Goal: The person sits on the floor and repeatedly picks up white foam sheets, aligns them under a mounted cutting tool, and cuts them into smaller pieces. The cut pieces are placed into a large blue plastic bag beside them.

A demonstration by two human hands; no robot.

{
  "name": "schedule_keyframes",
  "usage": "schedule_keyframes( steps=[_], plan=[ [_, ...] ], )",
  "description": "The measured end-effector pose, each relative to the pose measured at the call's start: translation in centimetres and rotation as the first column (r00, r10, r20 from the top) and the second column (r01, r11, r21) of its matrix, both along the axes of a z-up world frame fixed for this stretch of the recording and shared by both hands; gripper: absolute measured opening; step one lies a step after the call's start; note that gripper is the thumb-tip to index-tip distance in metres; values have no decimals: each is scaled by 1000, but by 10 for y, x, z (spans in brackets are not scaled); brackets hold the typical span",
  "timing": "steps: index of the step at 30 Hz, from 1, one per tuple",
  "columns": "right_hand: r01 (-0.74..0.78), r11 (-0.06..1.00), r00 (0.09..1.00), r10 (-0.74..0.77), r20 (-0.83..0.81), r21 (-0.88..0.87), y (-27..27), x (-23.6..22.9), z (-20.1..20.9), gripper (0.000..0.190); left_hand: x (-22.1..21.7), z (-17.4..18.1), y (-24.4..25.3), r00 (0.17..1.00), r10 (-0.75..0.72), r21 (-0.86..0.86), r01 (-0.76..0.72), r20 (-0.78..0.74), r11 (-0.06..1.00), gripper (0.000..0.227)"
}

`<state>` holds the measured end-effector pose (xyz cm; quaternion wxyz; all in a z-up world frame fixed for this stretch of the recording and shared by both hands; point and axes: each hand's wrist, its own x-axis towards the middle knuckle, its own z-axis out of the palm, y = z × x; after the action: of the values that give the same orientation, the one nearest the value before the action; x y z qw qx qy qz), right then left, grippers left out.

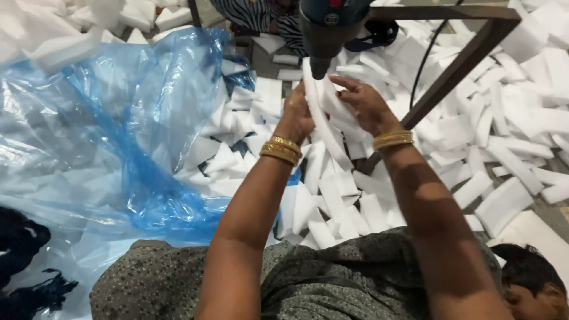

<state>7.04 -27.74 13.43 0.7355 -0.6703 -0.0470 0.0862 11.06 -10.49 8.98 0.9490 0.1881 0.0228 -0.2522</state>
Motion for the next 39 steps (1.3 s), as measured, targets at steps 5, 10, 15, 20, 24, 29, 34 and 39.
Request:
schedule_keyframes(
  steps=[5,10,15,20,24,29,34,39],
  plan=[
    [15,994,994,-27,-110,-108,10,-39,31,52,-52,10,3,979,73,-51,-64,191,997,43],
    [-66,971,994,83,65,-229,11,-87,48,46,-117,9,19,886,122,26,-149,448,988,56],
    [7,843,1000,1,15,-537,29,-117,70,48,-147,9,27,912,103,240,-211,397,947,61],
    [-7,814,999,-17,-35,-581,40,-130,72,50,-159,9,36,905,76,304,-219,419,927,60],
    [-11,829,1000,-1,-21,-559,45,-133,69,49,-167,13,43,909,47,326,-196,415,925,60],
    [-4,794,1000,-8,-17,-608,52,-135,70,49,-165,14,47,916,23,384,-190,399,904,62],
    [-9,797,1000,18,9,-604,52,-132,60,49,-165,3,53,874,16,360,-217,486,907,62],
    [50,807,967,108,231,-589,57,-122,37,54,-147,-18,67,802,61,442,-389,594,808,60]
  ],
)
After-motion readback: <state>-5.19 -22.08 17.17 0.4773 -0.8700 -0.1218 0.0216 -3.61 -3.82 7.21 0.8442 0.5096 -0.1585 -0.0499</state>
